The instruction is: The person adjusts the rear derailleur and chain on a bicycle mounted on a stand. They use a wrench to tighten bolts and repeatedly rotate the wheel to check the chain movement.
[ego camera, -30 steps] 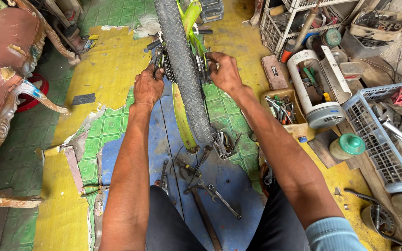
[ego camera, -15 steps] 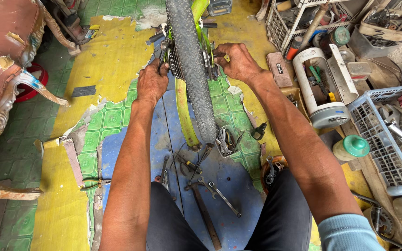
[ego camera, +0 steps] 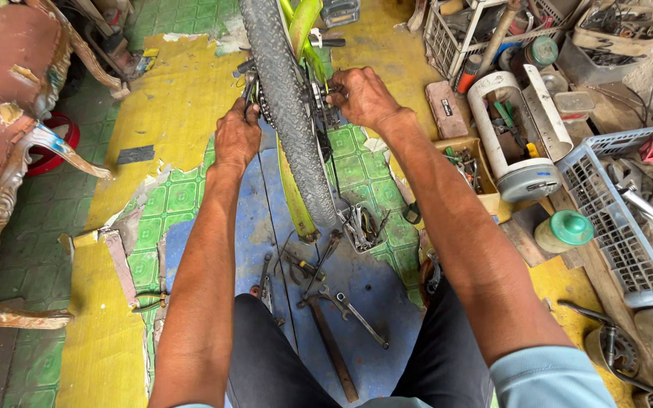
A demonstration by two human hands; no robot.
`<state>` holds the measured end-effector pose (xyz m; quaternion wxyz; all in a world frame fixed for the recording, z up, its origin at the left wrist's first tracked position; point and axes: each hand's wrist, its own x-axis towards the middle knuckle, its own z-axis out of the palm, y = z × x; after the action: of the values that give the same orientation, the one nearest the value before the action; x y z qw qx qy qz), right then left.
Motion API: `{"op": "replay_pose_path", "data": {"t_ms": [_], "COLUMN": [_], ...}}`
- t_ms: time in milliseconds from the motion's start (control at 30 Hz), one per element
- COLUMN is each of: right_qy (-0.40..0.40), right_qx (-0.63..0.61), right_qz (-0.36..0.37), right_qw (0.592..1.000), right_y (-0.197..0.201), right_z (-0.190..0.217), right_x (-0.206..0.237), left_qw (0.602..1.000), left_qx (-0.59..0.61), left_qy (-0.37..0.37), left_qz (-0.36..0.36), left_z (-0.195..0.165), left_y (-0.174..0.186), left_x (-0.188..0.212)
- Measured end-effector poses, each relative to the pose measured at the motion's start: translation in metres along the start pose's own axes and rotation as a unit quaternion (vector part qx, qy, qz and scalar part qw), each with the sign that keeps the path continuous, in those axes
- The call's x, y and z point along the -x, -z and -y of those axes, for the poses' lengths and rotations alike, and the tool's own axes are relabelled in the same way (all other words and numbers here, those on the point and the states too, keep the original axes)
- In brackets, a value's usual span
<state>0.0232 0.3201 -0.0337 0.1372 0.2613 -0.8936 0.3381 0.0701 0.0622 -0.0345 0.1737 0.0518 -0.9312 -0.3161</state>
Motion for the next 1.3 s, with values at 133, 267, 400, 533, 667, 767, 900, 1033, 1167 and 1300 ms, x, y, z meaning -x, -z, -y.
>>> {"op": "replay_pose_path", "data": {"t_ms": [133, 267, 400, 533, 667, 767, 900, 1033, 1167, 1300], "right_qy": [-0.016, -0.017, -0.057, -0.04, -0.069, -0.067, -0.068, -0.046, -0.056, -0.051], "right_qx": [0.02, 0.016, 0.028, 0.044, 0.036, 0.037, 0.041, 0.049, 0.028, 0.034], "right_qz": [-0.006, -0.003, -0.005, -0.016, -0.009, -0.014, -0.014, -0.03, -0.021, -0.001], "right_qw": [1.0, 1.0, 0.998, 0.998, 0.997, 0.997, 0.997, 0.997, 0.998, 0.998], "right_y": [0.002, 0.002, 0.0, 0.0, -0.002, -0.004, -0.006, -0.006, -0.002, 0.003], "right_z": [0.003, 0.003, 0.004, 0.005, 0.007, 0.007, 0.007, 0.01, 0.014, 0.017], "right_x": [0.002, 0.002, 0.004, 0.006, 0.008, 0.008, 0.007, 0.007, 0.008, 0.009], "left_qw": [0.995, 0.937, 0.898, 0.938, 0.944, 0.945, 0.94, 0.939, 0.94, 0.935], "left_qx": [0.07, 0.3, 0.409, 0.308, 0.276, 0.264, 0.289, 0.285, 0.283, 0.287], "left_qy": [-0.022, -0.002, -0.139, -0.143, -0.151, -0.16, -0.16, -0.177, -0.174, -0.19], "left_qz": [-0.072, -0.178, -0.079, -0.071, -0.101, -0.108, -0.079, -0.071, -0.083, -0.089], "left_z": [0.0, -0.023, -0.065, -0.105, -0.114, -0.107, -0.096, -0.091, -0.092, -0.093], "left_y": [0.004, 0.02, 0.027, 0.017, 0.011, 0.011, 0.009, 0.011, 0.012, 0.013], "left_x": [0.004, 0.032, 0.107, 0.145, 0.14, 0.138, 0.136, 0.134, 0.136, 0.135]}}
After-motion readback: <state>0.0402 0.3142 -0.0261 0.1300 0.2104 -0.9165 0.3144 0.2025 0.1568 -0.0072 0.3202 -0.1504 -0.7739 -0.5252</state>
